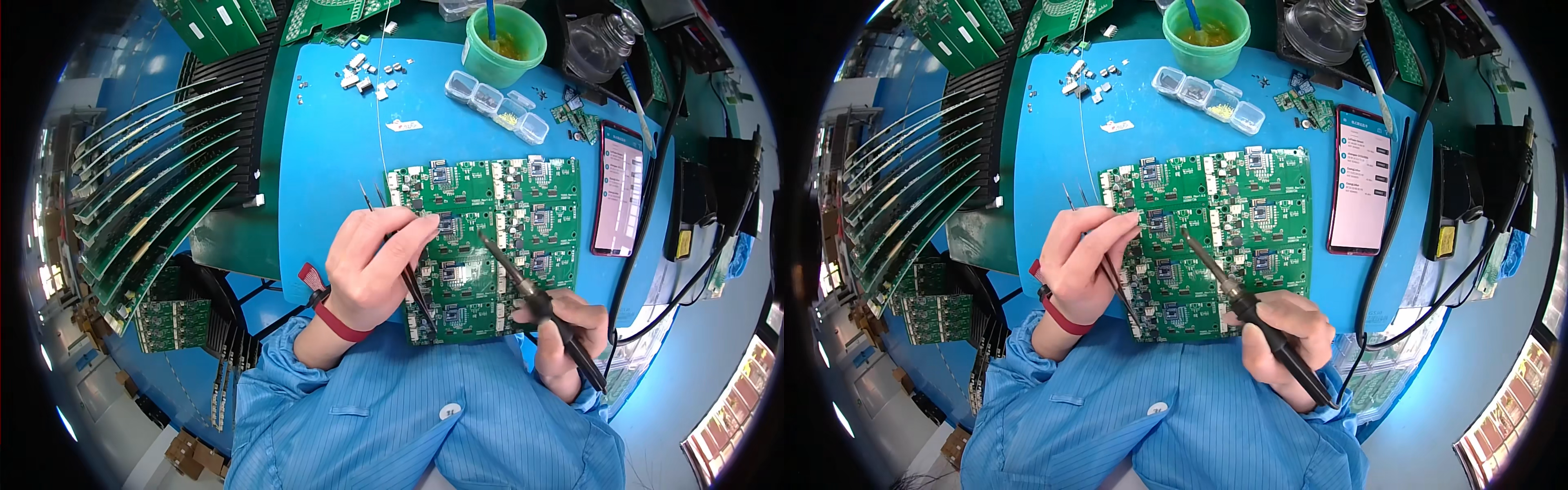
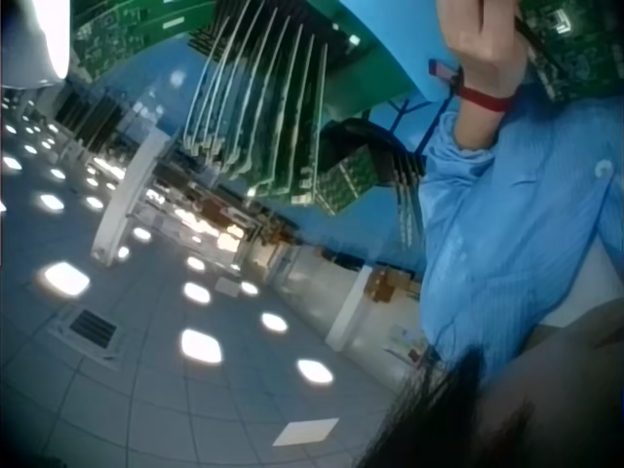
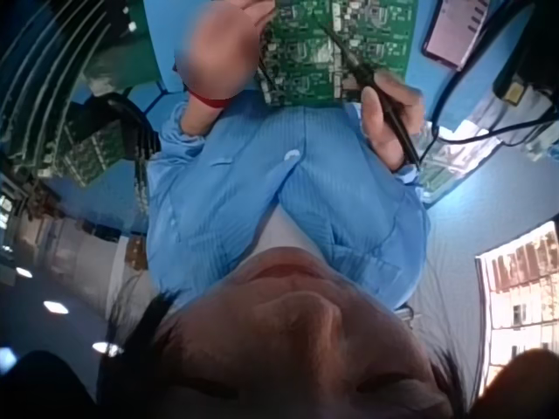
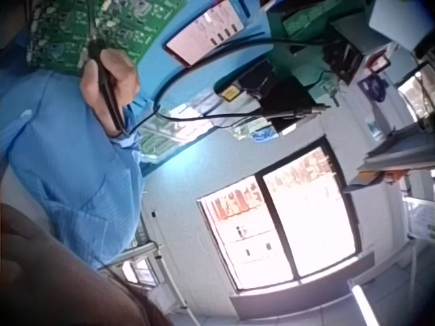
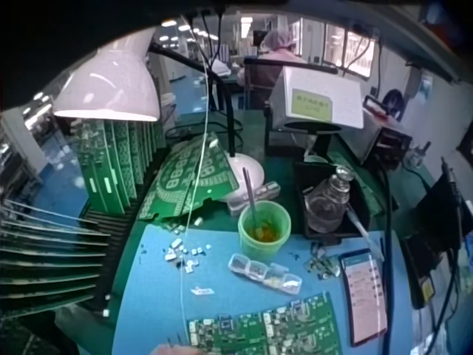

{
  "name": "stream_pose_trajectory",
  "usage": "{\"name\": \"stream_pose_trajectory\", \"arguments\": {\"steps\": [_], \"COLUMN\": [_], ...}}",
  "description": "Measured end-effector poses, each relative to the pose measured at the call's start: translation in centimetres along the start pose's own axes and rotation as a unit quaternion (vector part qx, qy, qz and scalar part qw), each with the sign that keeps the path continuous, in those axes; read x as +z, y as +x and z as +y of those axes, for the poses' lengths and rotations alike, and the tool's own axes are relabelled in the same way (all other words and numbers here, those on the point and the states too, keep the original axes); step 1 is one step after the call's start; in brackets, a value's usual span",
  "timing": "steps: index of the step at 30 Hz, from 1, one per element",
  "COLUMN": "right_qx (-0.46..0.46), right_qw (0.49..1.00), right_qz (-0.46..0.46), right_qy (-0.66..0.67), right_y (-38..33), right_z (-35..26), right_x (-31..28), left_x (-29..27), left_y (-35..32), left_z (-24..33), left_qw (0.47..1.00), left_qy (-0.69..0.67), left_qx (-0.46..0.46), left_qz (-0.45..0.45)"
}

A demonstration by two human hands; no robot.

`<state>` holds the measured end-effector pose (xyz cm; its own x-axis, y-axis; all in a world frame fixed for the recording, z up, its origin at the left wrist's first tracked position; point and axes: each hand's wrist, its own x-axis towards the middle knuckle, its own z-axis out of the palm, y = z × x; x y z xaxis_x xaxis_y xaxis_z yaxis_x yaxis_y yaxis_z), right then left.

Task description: The person takes a circuit board from a stack, places components onto it with tweezers, and solders them using a soldering iron. The person then turns over and holds up the circuit board.

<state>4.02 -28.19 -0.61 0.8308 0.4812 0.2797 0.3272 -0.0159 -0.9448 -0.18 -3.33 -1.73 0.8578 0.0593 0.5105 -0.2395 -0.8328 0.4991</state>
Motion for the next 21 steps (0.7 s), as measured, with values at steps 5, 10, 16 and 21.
{"name": "stream_pose_trajectory", "arguments": {"steps": [5, 10, 16, 21], "right_qx": [-0.003, -0.044, -0.066, 0.000], "right_qw": [0.984, 0.881, 0.836, 0.853], "right_qz": [0.173, 0.404, 0.466, 0.396], "right_qy": [-0.037, -0.243, -0.281, -0.341], "right_y": [0.2, 1.6, 3.0, 2.7], "right_z": [-0.5, 0.1, 2.2, 2.5], "right_x": [-2.5, -10.6, -15.5, -17.5], "left_x": [0.2, -0.3, -0.6, -1.1], "left_y": [0.2, -0.2, -1.3, -0.8], "left_z": [0.5, 1.1, 0.7, 1.0], "left_qw": [0.994, 0.995, 0.995, 0.996], "left_qy": [-0.055, -0.027, -0.010, -0.026], "left_qx": [-0.067, -0.081, -0.083, -0.089], "left_qz": [0.068, 0.053, 0.046, 0.001]}}
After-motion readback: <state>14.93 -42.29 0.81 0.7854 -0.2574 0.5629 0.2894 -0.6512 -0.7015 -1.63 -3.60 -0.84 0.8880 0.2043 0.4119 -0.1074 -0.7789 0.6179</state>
